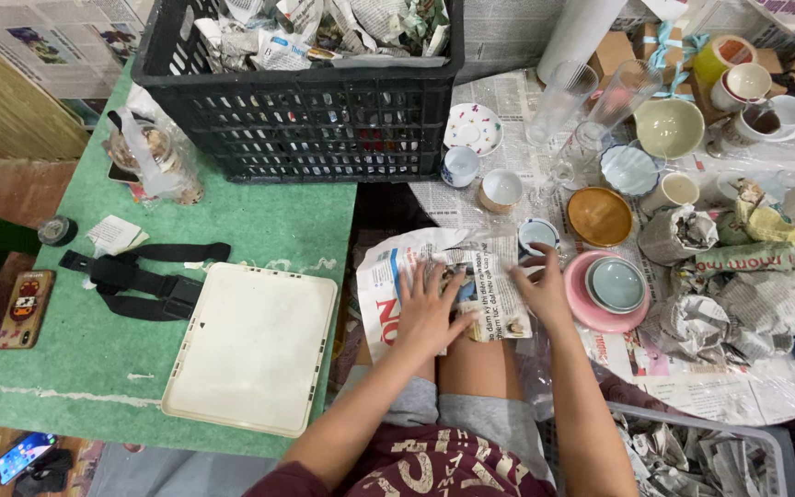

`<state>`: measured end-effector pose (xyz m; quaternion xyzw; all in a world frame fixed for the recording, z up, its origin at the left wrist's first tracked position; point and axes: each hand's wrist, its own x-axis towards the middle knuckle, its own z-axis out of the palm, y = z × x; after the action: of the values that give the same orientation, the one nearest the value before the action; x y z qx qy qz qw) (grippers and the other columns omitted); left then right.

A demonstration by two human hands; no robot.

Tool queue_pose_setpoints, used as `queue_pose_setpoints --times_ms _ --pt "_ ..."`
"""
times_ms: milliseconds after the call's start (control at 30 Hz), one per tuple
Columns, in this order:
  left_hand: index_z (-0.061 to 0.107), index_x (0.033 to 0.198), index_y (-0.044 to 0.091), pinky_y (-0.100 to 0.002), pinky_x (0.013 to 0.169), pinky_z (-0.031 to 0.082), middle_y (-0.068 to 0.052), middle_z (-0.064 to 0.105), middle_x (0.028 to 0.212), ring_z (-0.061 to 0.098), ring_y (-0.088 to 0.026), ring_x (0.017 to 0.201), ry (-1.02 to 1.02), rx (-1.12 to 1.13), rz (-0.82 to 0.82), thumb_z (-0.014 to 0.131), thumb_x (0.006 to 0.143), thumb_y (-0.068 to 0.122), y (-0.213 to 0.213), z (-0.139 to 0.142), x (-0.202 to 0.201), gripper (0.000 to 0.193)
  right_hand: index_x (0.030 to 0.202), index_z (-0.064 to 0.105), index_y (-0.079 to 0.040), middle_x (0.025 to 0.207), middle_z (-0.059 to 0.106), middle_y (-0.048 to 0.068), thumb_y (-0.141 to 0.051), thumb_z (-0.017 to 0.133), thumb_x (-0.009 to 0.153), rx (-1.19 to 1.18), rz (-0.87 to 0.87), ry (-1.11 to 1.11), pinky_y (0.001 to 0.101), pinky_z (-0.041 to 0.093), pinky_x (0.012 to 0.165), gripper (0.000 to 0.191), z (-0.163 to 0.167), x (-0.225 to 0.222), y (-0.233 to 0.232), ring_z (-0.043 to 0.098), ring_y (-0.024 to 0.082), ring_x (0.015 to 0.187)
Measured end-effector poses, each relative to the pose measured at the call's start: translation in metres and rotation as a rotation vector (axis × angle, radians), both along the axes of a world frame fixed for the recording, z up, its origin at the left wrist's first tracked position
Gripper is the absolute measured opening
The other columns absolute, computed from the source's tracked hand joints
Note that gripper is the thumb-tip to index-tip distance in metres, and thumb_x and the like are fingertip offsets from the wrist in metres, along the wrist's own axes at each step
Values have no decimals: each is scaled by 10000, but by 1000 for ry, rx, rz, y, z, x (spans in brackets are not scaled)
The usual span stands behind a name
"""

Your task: The person sits at a table and wraps various ceramic dishes, including bowls and plates, in newspaper. They fold the newspaper around each item and place the wrapped pieces into a nearby container.

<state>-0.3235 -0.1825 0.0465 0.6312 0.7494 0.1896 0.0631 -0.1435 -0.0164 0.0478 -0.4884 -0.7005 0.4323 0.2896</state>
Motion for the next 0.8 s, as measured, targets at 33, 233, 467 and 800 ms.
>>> queue_pose_setpoints --times_ms 33,233,467,800 --pt "416 1543 166 -738 1155 63 -242 355 1566 233 -513 1467 -12 -13 14 519 916 708 3 2 4 836 1371 509 -3 1152 676 203 -173 743 894 58 -36 -12 392 569 747 558 3 0 4 692 276 936" --pt "405 1561 183 -800 1107 8 -238 280 1619 185 -509 1488 9 -37 26 630 831 685 13 9 8 914 1390 530 58 1361 472 355 -68 803 844 809 -185 -222 543 430 1016 623 -1 -10 65 489 496 1233" --pt "394 1555 166 -789 1113 1 -229 274 1628 187 -481 1500 50 -33 -2 612 797 741 15 1 -3 975 1239 565 7 1208 564 271 -72 721 962 682 -89 -220 524 454 952 327 -6 -36 140 557 466 1105" --pt "401 1565 160 -766 1147 17 -226 325 1630 236 -445 1517 74 -8 -23 589 807 748 8 -5 -6 978 1251 534 11 1257 577 187 59 629 982 772 -101 33 428 507 1012 289 12 -30 124 612 351 1141"
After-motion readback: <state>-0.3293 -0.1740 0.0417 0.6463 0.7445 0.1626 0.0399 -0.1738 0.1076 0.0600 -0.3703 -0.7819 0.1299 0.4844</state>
